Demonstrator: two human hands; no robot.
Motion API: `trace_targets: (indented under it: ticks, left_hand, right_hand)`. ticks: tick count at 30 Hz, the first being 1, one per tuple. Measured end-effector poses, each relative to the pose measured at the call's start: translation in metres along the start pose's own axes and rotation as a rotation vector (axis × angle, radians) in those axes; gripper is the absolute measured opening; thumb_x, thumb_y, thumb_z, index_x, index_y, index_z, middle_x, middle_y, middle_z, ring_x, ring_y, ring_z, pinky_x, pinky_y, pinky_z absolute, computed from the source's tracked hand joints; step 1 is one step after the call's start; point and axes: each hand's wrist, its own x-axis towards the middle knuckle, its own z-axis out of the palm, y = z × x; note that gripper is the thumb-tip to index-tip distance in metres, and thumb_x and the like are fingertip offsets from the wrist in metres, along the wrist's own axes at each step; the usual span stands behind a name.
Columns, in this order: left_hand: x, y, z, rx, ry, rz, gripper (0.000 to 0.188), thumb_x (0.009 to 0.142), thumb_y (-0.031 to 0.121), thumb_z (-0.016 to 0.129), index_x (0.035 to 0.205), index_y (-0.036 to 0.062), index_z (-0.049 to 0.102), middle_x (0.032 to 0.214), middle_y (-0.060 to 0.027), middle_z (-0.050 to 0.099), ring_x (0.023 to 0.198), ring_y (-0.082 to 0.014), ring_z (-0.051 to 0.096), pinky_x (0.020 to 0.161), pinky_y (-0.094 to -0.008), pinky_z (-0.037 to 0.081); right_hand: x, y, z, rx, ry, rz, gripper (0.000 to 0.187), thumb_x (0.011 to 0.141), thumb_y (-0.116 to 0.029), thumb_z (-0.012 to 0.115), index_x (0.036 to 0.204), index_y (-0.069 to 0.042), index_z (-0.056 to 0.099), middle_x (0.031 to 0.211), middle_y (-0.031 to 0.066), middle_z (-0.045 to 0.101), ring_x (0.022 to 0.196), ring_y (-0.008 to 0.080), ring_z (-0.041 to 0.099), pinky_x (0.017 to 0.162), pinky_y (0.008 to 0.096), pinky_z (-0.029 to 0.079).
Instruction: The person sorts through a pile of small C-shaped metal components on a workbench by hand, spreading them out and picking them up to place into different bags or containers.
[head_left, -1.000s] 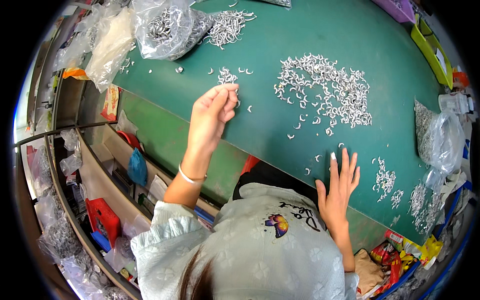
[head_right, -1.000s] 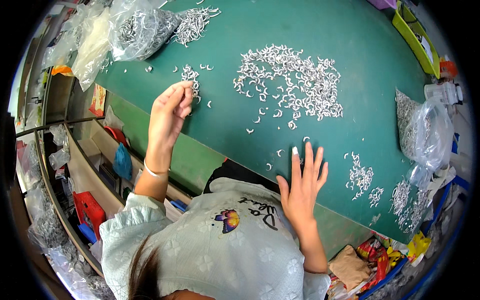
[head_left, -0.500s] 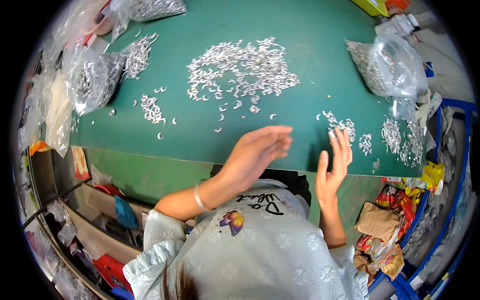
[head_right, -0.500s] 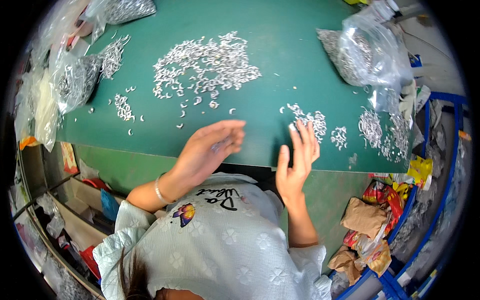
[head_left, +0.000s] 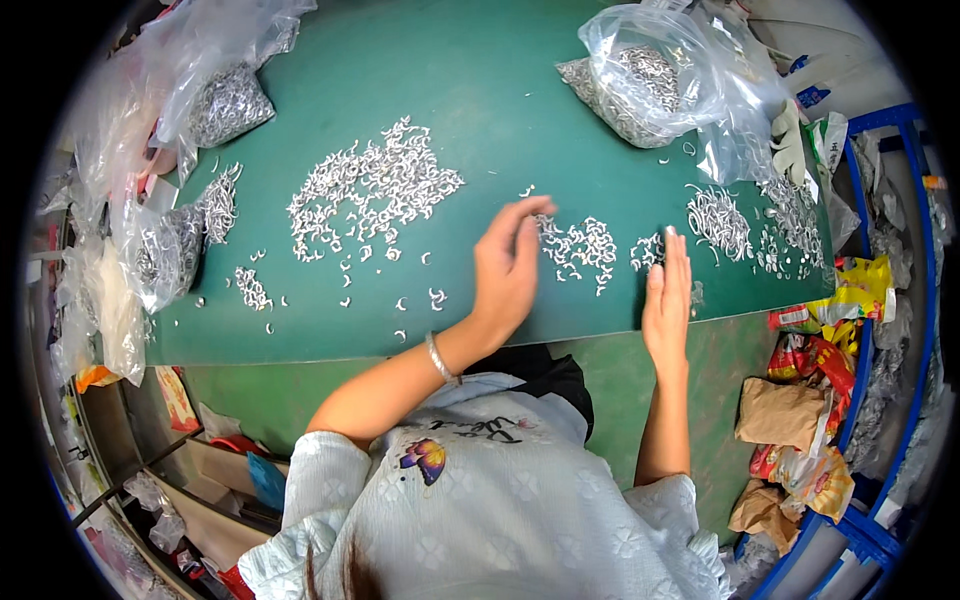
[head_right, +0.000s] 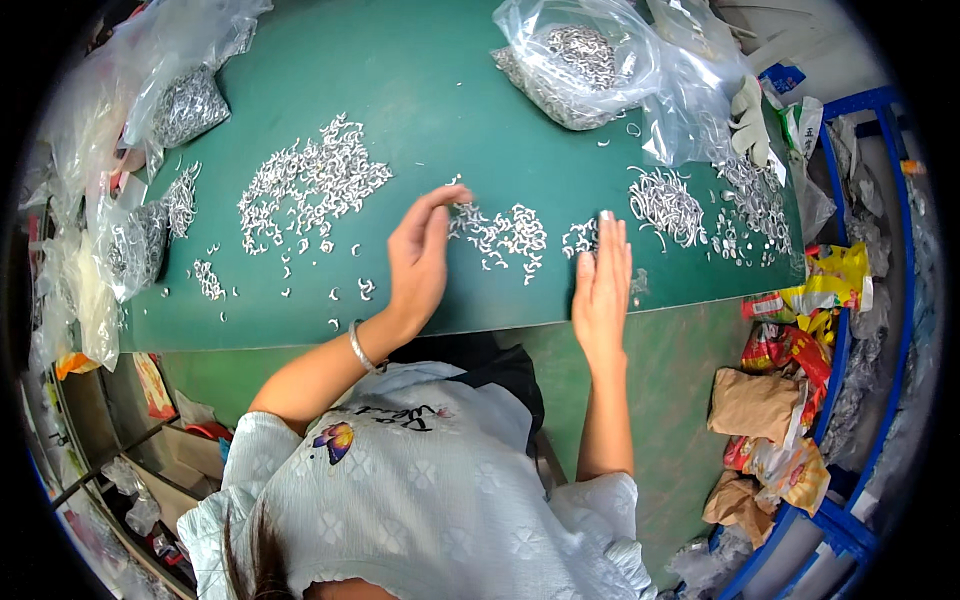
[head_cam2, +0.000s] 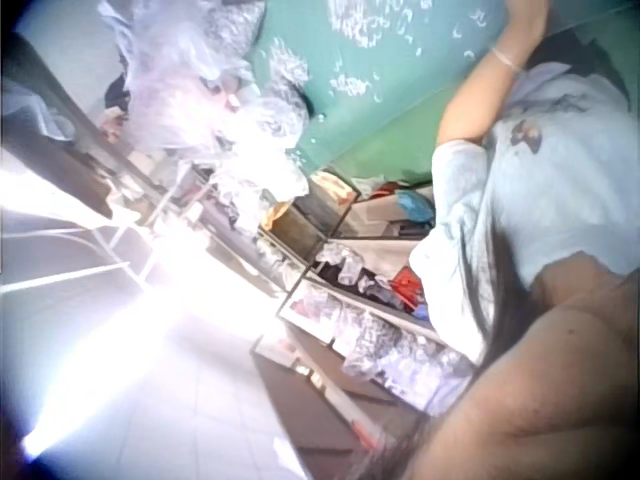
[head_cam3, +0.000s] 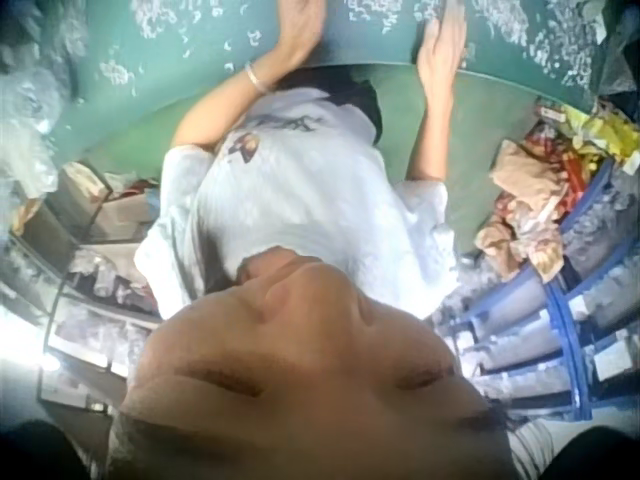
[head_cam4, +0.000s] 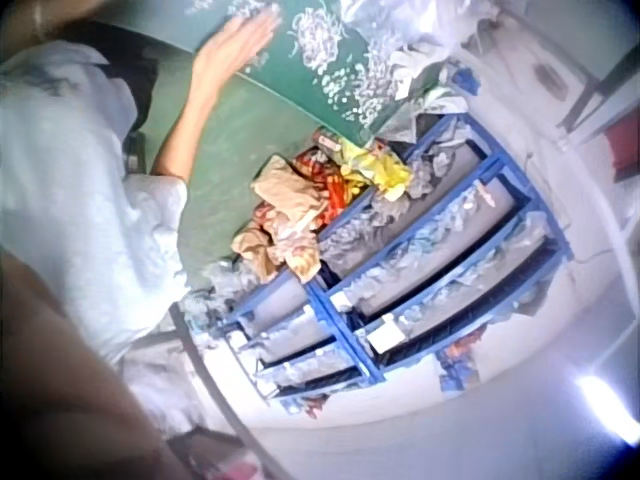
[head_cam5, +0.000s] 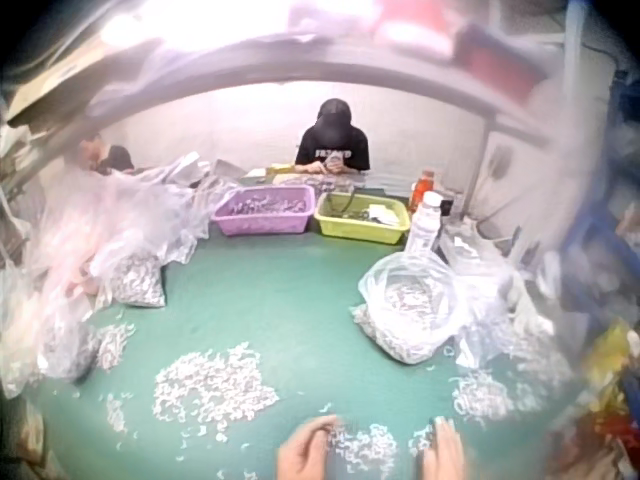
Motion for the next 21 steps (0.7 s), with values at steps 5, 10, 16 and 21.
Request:
trace_targets:
  ticks: [5, 10, 16, 21]
  left_hand:
    - [-0.009, -0.018, 0.008, 0.55, -0.084, 0.144, 0.043, 0.099, 0.005, 0.042, 0.141, -0.0018, 0.039, 0.141, -0.0241, 0.045, 0.138, -0.0369, 0.037, 0.119, -0.046, 0.017]
    - [-0.019, -0.004, 0.027, 0.325, -0.211, 0.055, 0.047, 0.096, -0.002, 0.042, 0.142, -0.004, 0.035, 0.141, -0.0237, 0.044, 0.137, -0.0346, 0.039, 0.117, -0.0417, 0.024]
    - [-0.045, 0.014, 0.006, -0.137, -0.376, -0.244, 0.029, 0.102, 0.008, 0.044, 0.128, -0.0024, 0.053, 0.124, -0.0132, 0.059, 0.12, -0.0215, 0.055, 0.101, -0.0337, 0.043]
    - [-0.091, 0.008, -0.015, -0.49, -0.925, -0.957, 0.034, 0.104, 0.018, 0.047, 0.127, -0.0044, 0.058, 0.114, -0.0146, 0.067, 0.104, -0.0212, 0.065, 0.091, -0.0315, 0.051]
  right_hand:
    - [0.009, -0.018, 0.022, 0.04, -0.092, -0.13, 0.051, 0.103, -0.024, 0.04, 0.146, 0.003, 0.035, 0.15, 0.0204, 0.039, 0.143, 0.0359, 0.03, 0.118, 0.0456, 0.02]
    - [0.022, -0.032, 0.026, 0.46, -0.29, -0.131, 0.046, 0.101, -0.022, 0.045, 0.14, 0.003, 0.045, 0.144, 0.021, 0.047, 0.137, 0.0363, 0.041, 0.114, 0.0436, 0.029]
    - [0.078, -0.024, 0.019, 0.486, -0.479, -0.328, 0.044, 0.103, -0.026, 0.041, 0.14, -0.003, 0.048, 0.145, 0.0167, 0.048, 0.142, 0.0321, 0.035, 0.117, 0.0415, 0.026]
    - [0.077, -0.025, 0.019, 0.292, -0.716, -0.502, 0.047, 0.103, -0.029, 0.039, 0.141, -0.003, 0.048, 0.149, 0.0108, 0.045, 0.144, 0.0298, 0.032, 0.12, 0.0453, 0.018]
